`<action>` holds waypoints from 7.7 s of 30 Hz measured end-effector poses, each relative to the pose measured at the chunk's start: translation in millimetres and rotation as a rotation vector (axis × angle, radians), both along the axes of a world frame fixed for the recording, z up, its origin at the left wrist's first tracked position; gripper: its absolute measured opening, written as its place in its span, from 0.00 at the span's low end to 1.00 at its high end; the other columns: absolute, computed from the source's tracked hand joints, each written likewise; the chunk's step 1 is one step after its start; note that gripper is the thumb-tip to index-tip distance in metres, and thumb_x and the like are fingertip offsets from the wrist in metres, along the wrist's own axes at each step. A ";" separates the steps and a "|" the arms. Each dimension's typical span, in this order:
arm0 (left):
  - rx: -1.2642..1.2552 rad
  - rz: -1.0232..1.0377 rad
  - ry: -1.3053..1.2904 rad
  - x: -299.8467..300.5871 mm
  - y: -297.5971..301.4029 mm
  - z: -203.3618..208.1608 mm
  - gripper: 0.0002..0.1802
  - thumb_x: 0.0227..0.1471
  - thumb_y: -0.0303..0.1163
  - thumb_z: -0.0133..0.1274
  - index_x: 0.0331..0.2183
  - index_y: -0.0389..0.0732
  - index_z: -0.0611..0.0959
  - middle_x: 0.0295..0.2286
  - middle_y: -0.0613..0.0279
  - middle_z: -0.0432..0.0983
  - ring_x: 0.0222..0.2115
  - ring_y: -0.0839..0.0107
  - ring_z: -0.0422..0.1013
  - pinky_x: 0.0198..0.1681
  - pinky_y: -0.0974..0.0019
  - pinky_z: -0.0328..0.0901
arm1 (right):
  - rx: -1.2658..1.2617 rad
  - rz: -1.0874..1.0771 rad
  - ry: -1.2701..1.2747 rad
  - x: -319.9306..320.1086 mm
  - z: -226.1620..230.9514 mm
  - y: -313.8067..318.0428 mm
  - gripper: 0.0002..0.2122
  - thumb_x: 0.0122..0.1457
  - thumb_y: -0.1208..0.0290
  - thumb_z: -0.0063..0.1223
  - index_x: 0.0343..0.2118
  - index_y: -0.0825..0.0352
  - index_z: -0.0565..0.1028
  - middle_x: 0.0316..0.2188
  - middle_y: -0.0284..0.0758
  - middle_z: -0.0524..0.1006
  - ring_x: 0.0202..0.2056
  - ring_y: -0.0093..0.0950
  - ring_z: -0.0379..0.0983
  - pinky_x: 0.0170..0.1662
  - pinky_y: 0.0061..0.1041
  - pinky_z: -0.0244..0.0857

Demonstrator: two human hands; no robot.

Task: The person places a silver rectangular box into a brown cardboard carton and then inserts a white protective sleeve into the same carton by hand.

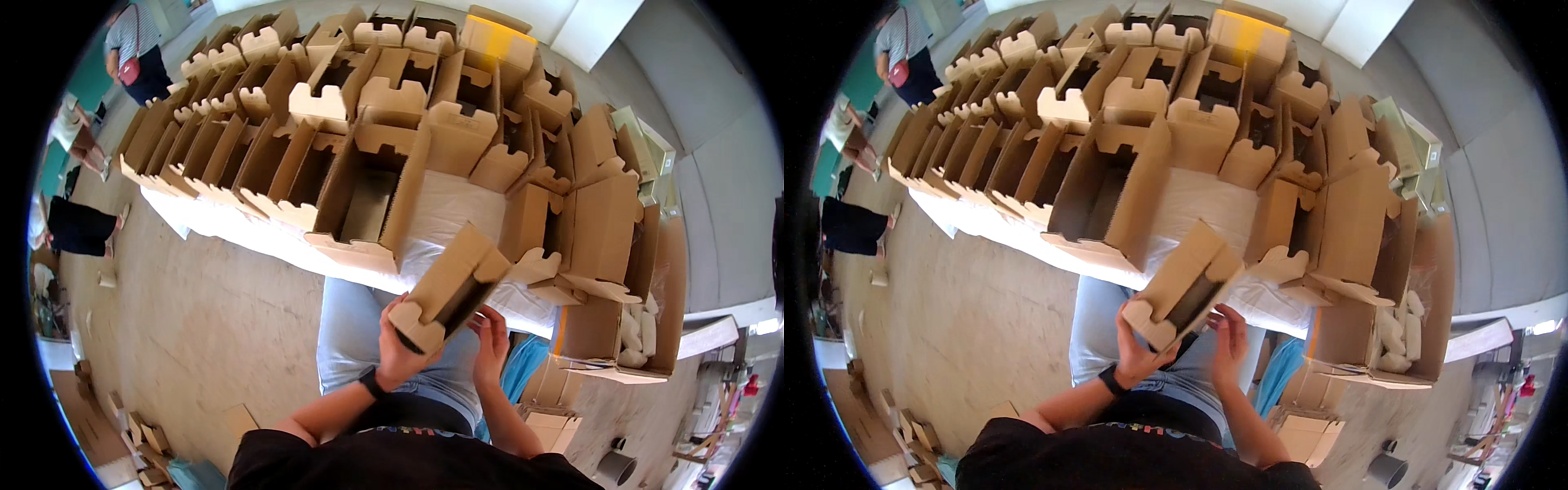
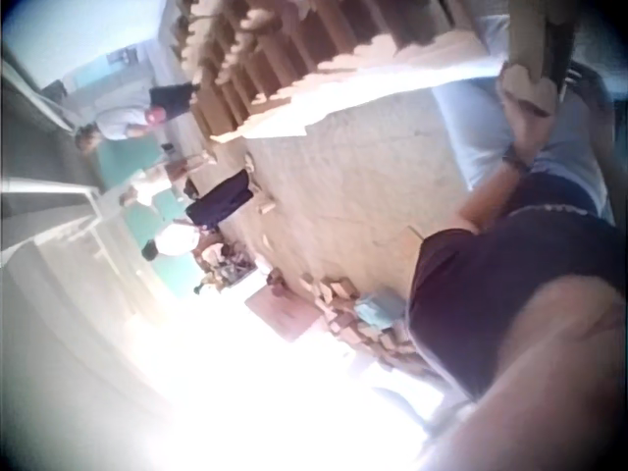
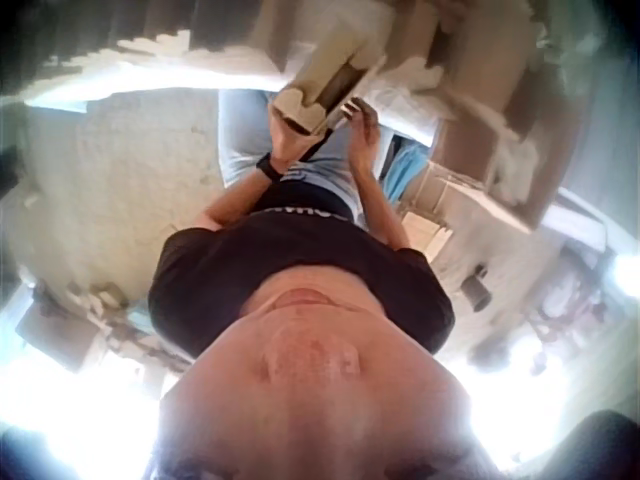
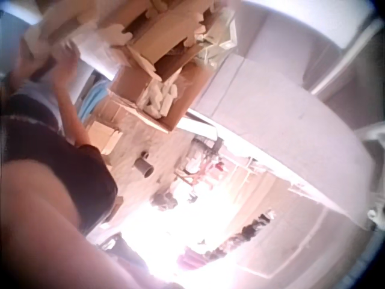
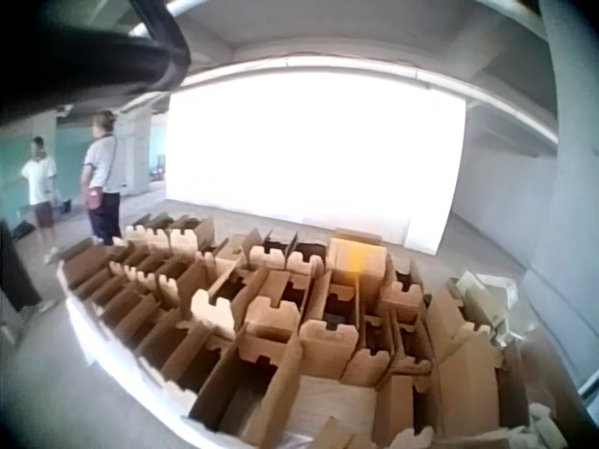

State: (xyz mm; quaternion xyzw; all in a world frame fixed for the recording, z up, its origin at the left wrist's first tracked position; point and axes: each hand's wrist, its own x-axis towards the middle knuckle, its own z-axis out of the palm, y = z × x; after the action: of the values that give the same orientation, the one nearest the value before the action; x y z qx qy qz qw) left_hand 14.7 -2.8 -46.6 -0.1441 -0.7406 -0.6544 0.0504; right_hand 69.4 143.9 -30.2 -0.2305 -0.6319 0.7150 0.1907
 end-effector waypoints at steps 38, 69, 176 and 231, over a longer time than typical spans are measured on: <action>-0.099 0.496 0.047 -481.7 -139.7 105.2 0.56 0.31 0.43 0.70 0.51 0.22 0.55 0.51 0.35 0.52 0.53 0.52 0.55 0.53 0.57 0.56 | -0.181 0.114 -0.424 -64.2 -87.7 50.8 0.07 0.55 0.75 0.43 0.29 0.73 0.73 0.15 0.40 0.73 0.13 0.32 0.73 0.16 0.25 0.71; 0.653 0.429 -0.807 -570.9 -208.7 57.8 0.18 0.49 0.20 0.34 0.43 0.32 0.69 0.38 0.42 0.69 0.38 0.43 0.69 0.40 0.33 0.65 | -0.196 0.034 -0.417 -65.0 -88.3 47.5 0.08 0.52 0.76 0.43 0.27 0.74 0.74 0.14 0.41 0.74 0.11 0.29 0.70 0.14 0.26 0.70; 0.192 -0.409 -0.331 -35.6 -0.9 -9.7 0.43 0.50 0.18 0.49 0.62 0.37 0.44 0.58 0.55 0.50 0.58 0.66 0.51 0.61 0.60 0.45 | 1.327 0.046 -0.168 -34.2 53.9 37.1 0.18 0.46 0.76 0.58 0.44 0.66 0.74 0.50 0.44 0.66 0.53 0.41 0.63 0.57 0.40 0.55; 0.011 -0.321 -0.106 -29.3 1.2 -28.5 0.42 0.54 0.29 0.51 0.62 0.42 0.45 0.62 0.56 0.39 0.60 0.59 0.46 0.63 0.52 0.38 | 1.200 -0.190 0.214 22.5 90.9 86.4 0.16 0.43 0.85 0.53 0.38 0.68 0.76 0.39 0.39 0.76 0.40 0.36 0.74 0.42 0.31 0.70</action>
State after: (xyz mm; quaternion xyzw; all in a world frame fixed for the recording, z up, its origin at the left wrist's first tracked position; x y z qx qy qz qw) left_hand -14.6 -1.6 -75.1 -0.2255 -0.7060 -0.6649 -0.0928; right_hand 91.9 230.2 60.7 -0.0651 -0.8781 0.2338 0.4124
